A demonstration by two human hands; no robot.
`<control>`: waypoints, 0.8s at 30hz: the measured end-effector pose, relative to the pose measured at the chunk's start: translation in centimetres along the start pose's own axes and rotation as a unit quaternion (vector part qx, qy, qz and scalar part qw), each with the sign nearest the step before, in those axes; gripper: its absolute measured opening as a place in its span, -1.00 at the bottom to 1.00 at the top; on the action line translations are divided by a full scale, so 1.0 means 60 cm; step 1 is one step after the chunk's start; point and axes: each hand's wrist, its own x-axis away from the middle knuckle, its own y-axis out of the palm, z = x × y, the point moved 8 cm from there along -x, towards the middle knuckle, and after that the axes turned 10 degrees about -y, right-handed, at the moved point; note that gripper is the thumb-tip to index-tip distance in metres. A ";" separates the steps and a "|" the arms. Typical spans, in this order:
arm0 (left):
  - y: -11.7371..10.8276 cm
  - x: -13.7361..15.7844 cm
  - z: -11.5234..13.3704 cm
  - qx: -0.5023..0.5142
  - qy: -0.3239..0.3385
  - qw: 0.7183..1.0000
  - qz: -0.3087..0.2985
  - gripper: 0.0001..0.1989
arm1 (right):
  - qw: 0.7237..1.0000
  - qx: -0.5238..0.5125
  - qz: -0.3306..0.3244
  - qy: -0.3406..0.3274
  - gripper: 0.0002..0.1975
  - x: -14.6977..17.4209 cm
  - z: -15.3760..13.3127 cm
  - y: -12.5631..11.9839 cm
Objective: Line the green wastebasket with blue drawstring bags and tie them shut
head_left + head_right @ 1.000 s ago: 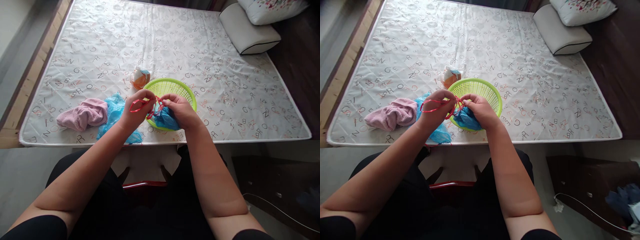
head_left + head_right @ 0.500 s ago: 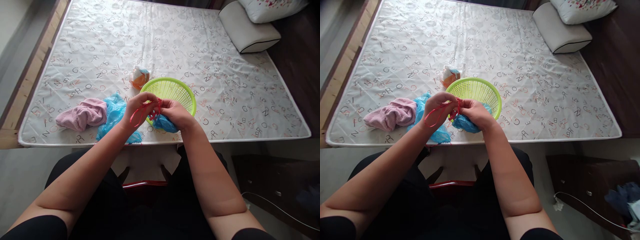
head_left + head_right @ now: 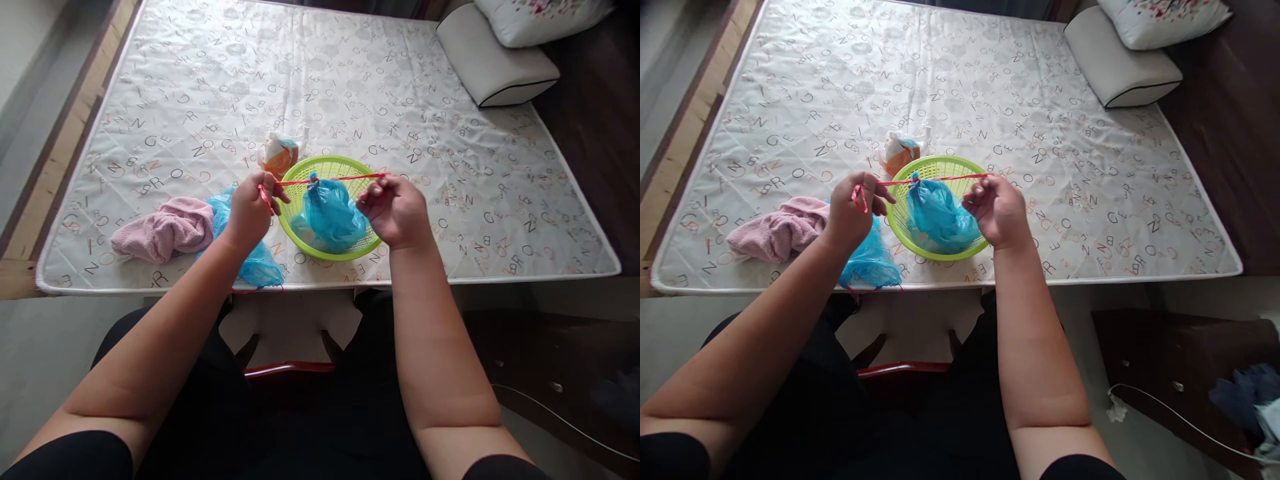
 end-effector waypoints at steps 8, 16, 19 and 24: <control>-0.019 -0.034 -0.013 0.057 -0.114 0.991 -0.037 -0.64 | 0.995 -0.072 0.069 -0.026 -0.60 0.003 -0.023 -0.020; -0.020 -0.040 -0.033 0.115 -0.156 0.979 -0.065 -0.63 | 0.988 0.106 0.010 -0.110 -0.62 0.005 -0.045 -0.023; -0.024 -0.041 -0.026 0.102 -0.132 0.985 -0.043 -0.65 | 0.971 0.205 -0.070 -0.100 -0.50 0.011 -0.033 0.004; -0.025 -0.036 -0.015 -0.024 -0.059 0.997 -0.031 -0.60 | 0.887 0.402 -0.221 -0.059 -0.02 0.034 0.016 0.051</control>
